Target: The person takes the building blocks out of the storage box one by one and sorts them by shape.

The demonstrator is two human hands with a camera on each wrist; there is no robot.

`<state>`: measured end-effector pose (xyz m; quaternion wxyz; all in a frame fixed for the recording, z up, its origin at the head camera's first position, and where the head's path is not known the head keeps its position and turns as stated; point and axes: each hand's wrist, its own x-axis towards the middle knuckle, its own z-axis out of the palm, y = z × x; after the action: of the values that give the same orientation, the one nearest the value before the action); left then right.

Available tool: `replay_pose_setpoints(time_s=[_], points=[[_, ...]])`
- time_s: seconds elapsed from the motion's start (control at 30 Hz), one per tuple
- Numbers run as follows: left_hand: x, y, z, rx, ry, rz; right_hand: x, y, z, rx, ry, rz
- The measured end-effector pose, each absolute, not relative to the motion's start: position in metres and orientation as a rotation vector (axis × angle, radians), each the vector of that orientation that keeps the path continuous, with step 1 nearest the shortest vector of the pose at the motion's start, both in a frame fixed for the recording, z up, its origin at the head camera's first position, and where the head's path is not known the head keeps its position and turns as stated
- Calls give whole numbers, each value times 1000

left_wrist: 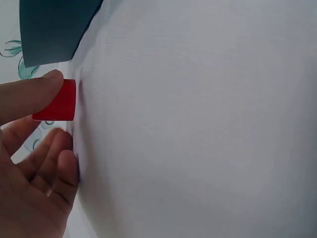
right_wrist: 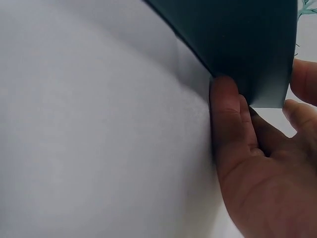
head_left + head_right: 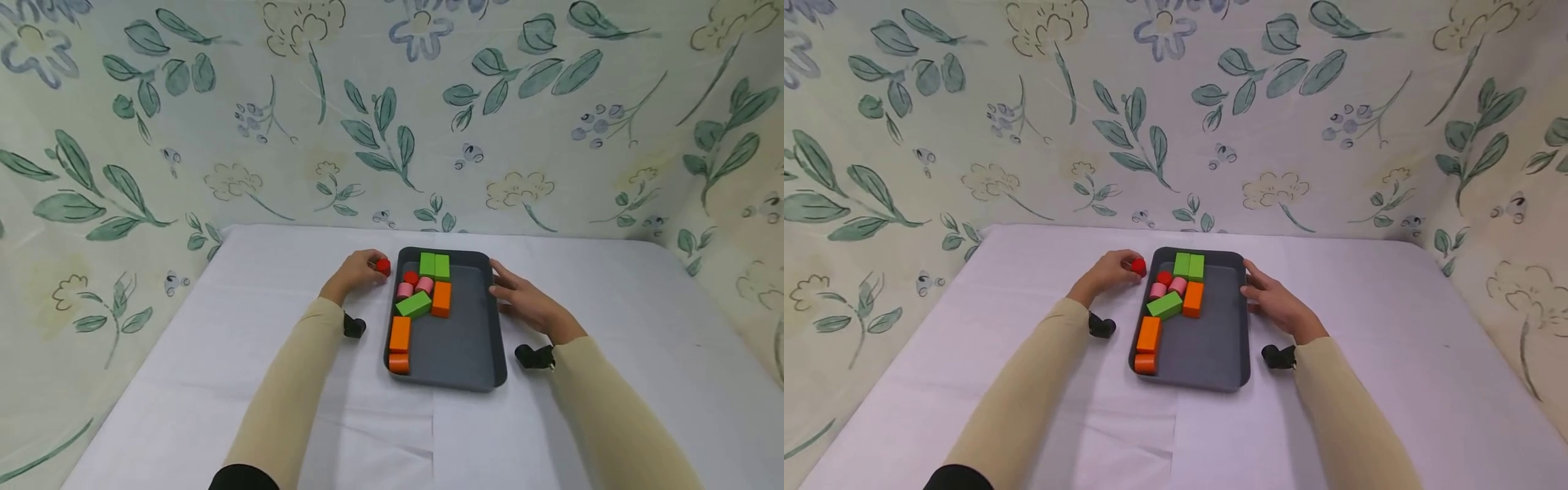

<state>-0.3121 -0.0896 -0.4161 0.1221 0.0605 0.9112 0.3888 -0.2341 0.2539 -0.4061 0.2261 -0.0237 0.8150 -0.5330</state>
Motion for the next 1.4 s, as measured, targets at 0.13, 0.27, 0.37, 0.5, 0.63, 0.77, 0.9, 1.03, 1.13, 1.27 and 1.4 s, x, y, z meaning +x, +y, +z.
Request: replay_pose_setpoints(time_s=[0.13, 0.27, 0.37, 0.5, 0.63, 0.77, 0.9, 1.03, 1.13, 1.27, 1.4], points=[[-305, -93, -410, 342, 2824, 1017, -236, 251, -406, -70, 2248, -1470], [-294, -95, -396, 532, 2936, 983, -238, 247, -406, -86, 2251, -1448], [-287, -90, -383, 692, 2918, 937, -240, 245, -404, -87, 2265, -1427], [-281, -77, -368, 863, 2865, 748, -241, 246, -404, -82, 2271, -1418], [-279, -64, -362, 902, 2856, 605, -240, 248, -405, -81, 2270, -1424], [-279, -55, -364, 893, 2859, 542, -239, 249, -406, -65, 2277, -1417], [-279, -48, -371, 906, 2876, 415, -238, 250, -407, -58, 2277, -1413], [-280, -42, -377, 942, 2908, 252, -237, 251, -408, -56, 2278, -1423], [-281, -37, -378, 938, 2879, 241, -235, 252, -407, -50, 2274, -1434], [-281, -32, -377, 912, 2830, 292, -233, 254, -406, -43, 2271, -1453], [-281, -29, -375, 863, 2827, 292, -233, 256, -407, -49, 2272, -1455]])
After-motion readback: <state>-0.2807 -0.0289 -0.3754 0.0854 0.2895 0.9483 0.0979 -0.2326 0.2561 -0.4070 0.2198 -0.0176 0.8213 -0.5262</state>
